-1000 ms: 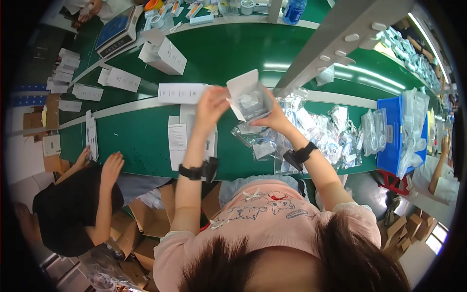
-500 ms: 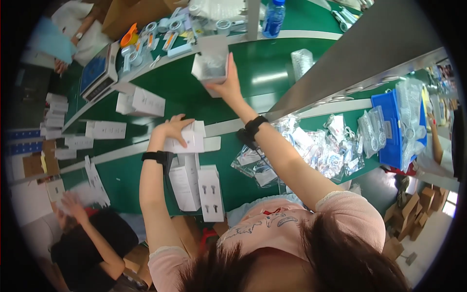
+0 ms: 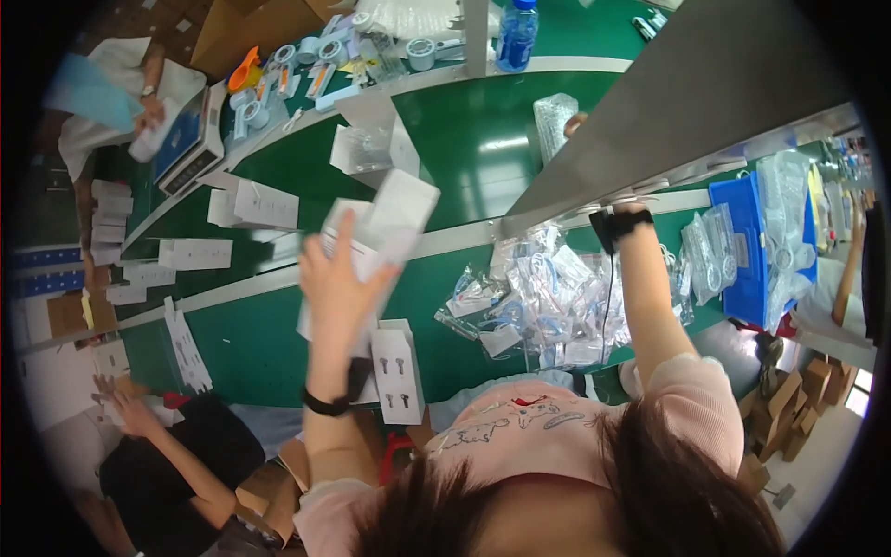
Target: The person packs items by hand, picking up a white box and placing a small plastic bag and a bubble-wrapped object inside. They fold the box closed and set it aside before repeating the process with several more boxes.
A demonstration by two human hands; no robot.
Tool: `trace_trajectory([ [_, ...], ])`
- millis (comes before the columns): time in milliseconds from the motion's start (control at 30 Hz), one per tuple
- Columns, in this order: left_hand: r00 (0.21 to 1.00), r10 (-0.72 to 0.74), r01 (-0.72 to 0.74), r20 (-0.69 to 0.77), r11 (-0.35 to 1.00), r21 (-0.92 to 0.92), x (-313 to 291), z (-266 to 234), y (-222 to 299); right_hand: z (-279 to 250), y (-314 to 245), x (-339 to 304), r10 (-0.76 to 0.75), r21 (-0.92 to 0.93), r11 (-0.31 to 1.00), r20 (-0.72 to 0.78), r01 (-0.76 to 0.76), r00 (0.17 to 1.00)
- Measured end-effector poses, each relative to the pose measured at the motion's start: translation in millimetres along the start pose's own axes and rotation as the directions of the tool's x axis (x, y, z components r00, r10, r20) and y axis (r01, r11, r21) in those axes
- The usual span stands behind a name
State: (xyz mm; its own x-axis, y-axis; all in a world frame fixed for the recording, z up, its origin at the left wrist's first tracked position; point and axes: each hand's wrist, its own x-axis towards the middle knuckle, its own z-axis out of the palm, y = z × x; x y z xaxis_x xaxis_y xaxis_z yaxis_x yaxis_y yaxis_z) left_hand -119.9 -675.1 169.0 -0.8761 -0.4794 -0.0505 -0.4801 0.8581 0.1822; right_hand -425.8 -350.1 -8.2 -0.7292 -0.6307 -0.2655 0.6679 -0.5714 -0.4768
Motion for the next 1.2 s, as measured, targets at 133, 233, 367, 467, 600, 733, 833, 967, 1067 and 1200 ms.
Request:
trace_trajectory([
  [133,0.994,-0.103,0.106,0.032,0.985,-0.134,-56,32,51,32,34,34,-0.034,-0.16,0.987,-0.019,0.031,0.999],
  [233,0.988,-0.126,0.141,0.087,0.971,-0.193,-85,80,71,48,41,41,-0.09,-0.278,0.958,-0.054,0.071,0.995],
  [367,0.98,-0.084,0.112,0.179,0.982,-0.151,-89,137,75,52,12,36,-0.249,-0.461,0.872,-0.124,0.167,0.961],
  [467,0.979,-0.111,0.181,0.17,0.853,-0.489,-78,161,44,52,15,-23,-0.337,-0.586,0.786,-0.137,0.198,0.932],
  [600,0.909,-0.087,0.417,0.407,0.211,-0.884,-70,173,25,86,31,-105,-0.301,-0.418,0.887,-0.196,0.198,0.933],
  [733,0.889,0.109,0.456,0.445,-0.116,-0.882,-78,133,49,102,66,-154,-0.267,-0.161,0.961,-0.315,0.226,0.911],
  [833,0.94,0.153,0.305,0.304,0.018,-0.952,-88,105,62,168,99,-158,-0.267,0.07,0.949,-0.344,0.308,0.9],
  [967,0.988,0.145,-0.008,0.061,0.434,-0.901,-101,82,84,204,136,-136,-0.594,-0.134,0.793,-0.39,0.594,0.704],
  [1067,0.997,-0.021,-0.044,-0.068,0.566,-0.823,-106,81,95,205,150,-135,-0.776,-0.453,0.626,-0.285,0.635,0.563],
  [1200,0.902,0.02,-0.345,-0.432,0.634,-0.692,-106,94,96,196,141,-150,-0.807,-0.791,0.138,0.259,0.597,0.53],
])
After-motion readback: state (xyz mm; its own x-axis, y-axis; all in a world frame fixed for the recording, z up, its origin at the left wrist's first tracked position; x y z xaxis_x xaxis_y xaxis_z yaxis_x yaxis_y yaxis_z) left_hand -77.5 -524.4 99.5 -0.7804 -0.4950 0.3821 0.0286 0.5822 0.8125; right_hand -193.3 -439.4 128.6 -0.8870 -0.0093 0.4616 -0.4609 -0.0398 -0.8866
